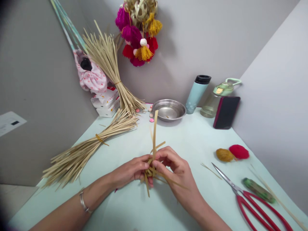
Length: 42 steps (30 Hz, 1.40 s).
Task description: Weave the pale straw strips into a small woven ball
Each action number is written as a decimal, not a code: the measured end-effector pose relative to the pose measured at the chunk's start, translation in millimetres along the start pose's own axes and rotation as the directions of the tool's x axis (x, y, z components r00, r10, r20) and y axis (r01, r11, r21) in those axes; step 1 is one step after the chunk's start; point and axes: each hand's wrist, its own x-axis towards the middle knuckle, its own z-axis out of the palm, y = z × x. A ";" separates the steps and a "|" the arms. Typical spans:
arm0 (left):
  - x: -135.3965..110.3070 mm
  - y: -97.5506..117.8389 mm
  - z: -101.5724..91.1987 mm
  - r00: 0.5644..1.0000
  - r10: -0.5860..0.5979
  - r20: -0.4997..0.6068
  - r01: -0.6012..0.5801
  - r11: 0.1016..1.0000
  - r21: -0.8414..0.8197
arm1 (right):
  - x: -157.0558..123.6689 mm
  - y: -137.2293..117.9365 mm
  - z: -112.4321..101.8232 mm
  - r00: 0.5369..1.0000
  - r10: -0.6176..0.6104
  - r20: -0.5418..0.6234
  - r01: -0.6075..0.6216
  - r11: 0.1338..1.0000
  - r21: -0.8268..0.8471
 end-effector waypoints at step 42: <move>-0.1 2.1 6.4 0.983 0.108 -0.150 -0.097 0.992 0.079 | -3.5 -5.5 2.7 0.970 0.027 -0.242 -0.041 0.998 -0.055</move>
